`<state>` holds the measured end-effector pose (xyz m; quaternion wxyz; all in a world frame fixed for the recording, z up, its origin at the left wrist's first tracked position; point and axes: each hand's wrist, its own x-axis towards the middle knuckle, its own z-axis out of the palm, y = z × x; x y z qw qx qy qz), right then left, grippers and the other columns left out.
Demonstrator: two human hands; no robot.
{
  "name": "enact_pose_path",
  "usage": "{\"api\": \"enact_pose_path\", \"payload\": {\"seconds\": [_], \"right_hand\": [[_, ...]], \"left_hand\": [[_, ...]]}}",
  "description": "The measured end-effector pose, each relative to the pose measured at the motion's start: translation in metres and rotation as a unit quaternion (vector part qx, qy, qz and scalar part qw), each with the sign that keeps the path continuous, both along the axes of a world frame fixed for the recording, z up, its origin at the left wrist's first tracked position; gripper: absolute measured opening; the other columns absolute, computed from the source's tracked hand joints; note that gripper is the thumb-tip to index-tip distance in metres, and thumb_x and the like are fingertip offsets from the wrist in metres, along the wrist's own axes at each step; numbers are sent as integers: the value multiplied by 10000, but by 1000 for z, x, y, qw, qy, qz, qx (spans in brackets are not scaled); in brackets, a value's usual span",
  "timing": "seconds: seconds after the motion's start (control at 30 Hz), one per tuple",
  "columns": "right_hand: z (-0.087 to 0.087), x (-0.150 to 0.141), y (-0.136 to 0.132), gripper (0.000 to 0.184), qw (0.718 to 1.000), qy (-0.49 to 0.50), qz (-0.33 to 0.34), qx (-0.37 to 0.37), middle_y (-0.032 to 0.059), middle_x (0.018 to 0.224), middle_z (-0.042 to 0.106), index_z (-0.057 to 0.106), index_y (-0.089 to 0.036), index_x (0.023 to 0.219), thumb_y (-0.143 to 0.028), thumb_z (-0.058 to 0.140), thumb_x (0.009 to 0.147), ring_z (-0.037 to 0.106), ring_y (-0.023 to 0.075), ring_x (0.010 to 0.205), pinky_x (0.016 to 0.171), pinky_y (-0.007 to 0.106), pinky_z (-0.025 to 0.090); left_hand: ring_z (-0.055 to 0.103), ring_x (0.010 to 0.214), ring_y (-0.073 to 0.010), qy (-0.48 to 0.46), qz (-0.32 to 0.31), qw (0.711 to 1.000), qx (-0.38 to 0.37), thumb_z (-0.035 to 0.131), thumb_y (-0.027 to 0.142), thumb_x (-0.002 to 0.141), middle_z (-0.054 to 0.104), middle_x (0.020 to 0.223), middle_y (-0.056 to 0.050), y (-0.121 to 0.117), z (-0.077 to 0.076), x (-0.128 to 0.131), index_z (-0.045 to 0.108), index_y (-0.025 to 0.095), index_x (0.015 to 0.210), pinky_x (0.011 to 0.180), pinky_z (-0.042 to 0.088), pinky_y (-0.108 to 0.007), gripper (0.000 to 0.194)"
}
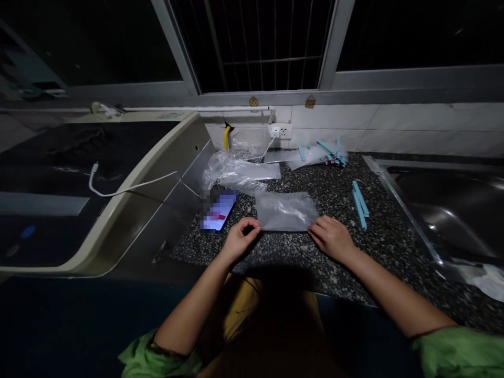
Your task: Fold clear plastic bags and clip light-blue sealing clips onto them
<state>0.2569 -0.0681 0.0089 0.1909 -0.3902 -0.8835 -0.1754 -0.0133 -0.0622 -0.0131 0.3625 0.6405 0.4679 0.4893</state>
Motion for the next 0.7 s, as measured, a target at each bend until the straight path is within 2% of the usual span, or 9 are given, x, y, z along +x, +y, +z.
{"api": "enact_pose_path", "payload": {"seconds": [0.13, 0.27, 0.4, 0.5, 0.6, 0.7], "right_hand": [[11, -4, 2, 177, 999, 20, -10, 40, 68, 708, 618, 622, -173, 724, -218, 490, 834, 511, 175, 668, 614, 297, 411], [28, -11, 3, 111, 996, 87, -6, 12, 66, 768, 627, 612, -185, 789, -252, 528, 813, 541, 183, 718, 643, 306, 436], [42, -32, 8, 236, 990, 140, 30, -16, 85, 883, 625, 605, -184, 974, -323, 584, 784, 560, 205, 822, 707, 330, 470], [49, -48, 14, 233, 985, 151, 76, -27, 78, 849, 637, 611, -182, 982, -308, 585, 788, 559, 193, 776, 681, 327, 475], [58, -55, 20, 110, 977, 181, 109, -22, 53, 719, 642, 635, -195, 855, -215, 535, 813, 550, 169, 674, 619, 306, 466], [71, -50, 23, 121, 969, 224, 100, -29, 50, 685, 639, 641, -209, 773, -197, 525, 804, 562, 167, 652, 601, 314, 466]], "left_hand": [[564, 740, -141, -45, 37, 998, 14, 604, 222, 693, 613, 748, -19, 11, 6, 5, 583, 172, 727, 753, 442, -295, 64], [563, 767, -151, -53, 52, 989, 126, 613, 243, 703, 611, 744, -27, 24, 14, 15, 596, 177, 697, 754, 447, -305, 68], [551, 787, -167, -12, 11, 972, 236, 600, 252, 742, 640, 706, -32, 26, 22, 30, 639, 195, 691, 757, 448, -334, 85], [538, 808, -177, 41, -27, 956, 288, 559, 233, 775, 666, 720, -33, 23, 30, 40, 672, 215, 756, 770, 437, -353, 117], [540, 854, -181, 81, -42, 951, 297, 520, 230, 798, 679, 785, -37, 22, 39, 43, 681, 236, 844, 808, 428, -360, 168], [539, 928, -199, 95, -20, 960, 263, 588, 302, 759, 682, 907, -49, 30, 45, 36, 667, 242, 925, 877, 404, -384, 193]]}}
